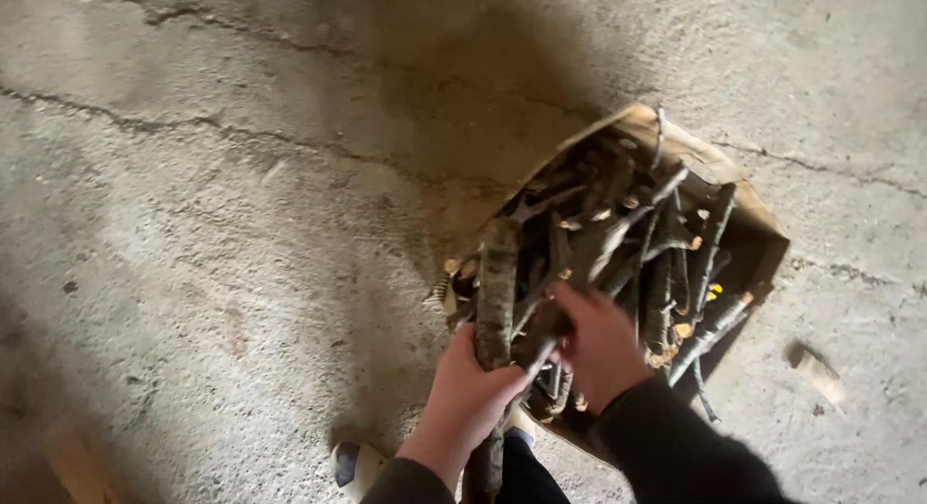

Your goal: Pick up wooden sticks from the floor and place them into a cardboard box.

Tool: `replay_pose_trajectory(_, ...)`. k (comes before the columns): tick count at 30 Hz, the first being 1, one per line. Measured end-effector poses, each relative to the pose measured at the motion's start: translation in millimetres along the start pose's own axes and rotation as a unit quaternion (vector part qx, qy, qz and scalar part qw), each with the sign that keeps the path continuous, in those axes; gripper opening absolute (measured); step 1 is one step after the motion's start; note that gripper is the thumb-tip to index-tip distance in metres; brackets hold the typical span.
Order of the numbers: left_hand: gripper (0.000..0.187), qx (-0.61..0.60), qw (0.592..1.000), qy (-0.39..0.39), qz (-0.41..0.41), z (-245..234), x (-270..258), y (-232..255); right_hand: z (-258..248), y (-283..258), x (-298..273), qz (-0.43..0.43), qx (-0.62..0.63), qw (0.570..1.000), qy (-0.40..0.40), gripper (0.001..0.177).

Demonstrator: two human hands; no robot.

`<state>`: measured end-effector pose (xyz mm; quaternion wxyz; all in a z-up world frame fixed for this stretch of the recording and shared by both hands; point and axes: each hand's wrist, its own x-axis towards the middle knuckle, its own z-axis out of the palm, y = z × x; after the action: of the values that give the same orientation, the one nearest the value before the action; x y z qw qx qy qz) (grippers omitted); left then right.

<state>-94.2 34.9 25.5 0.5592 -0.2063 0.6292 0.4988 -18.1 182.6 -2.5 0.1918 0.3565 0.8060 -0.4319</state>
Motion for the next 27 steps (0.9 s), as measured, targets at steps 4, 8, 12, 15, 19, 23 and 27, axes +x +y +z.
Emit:
replay_pose_trajectory(4, 0.031, 0.066, 0.998, 0.0, 0.014, 21.9, 4.5, 6.0, -40.2, 32.4, 17.8, 0.084, -0.068, 0.993, 0.039, 0.046)
replay_pose_trajectory(8, 0.025, 0.114, 0.993, 0.014, 0.032, 37.0, 19.5, 1.9, -53.9, 78.8, 67.9, 0.273, 0.44, 0.842, 0.148, 0.008)
replay_pose_trajectory(12, 0.024, 0.092, 0.996, -0.005, 0.005, 47.4, 25.5, -2.2, -68.9, 83.2, 82.2, 0.313, 0.371, 0.856, 0.181, 0.017)
replay_pose_trajectory(15, 0.023, 0.111, 0.994, -0.004, 0.012, 52.1, 35.9, -10.8, -66.7, 99.5, 98.4, 0.303, 0.407, 0.843, 0.179, 0.01)
replay_pose_trajectory(19, 0.031, 0.132, 0.991, 0.001, 0.007, 61.2, 34.0, -10.4, -54.5, 117.2, 100.4, 0.267, 0.412, 0.848, 0.198, 0.039)
replay_pose_trajectory(23, 0.044, 0.186, 0.982, -0.016, -0.026, 72.7, 30.8, -9.6, -53.9, 78.4, 52.5, 0.18, 0.311, 0.923, 0.136, 0.032)
replay_pose_trajectory(27, 0.05, 0.144, 0.988, -0.057, 0.004, 93.1, 26.5, -2.3, -47.4, 57.0, 1.4, 0.148, 0.53, 0.834, -0.048, 0.048)
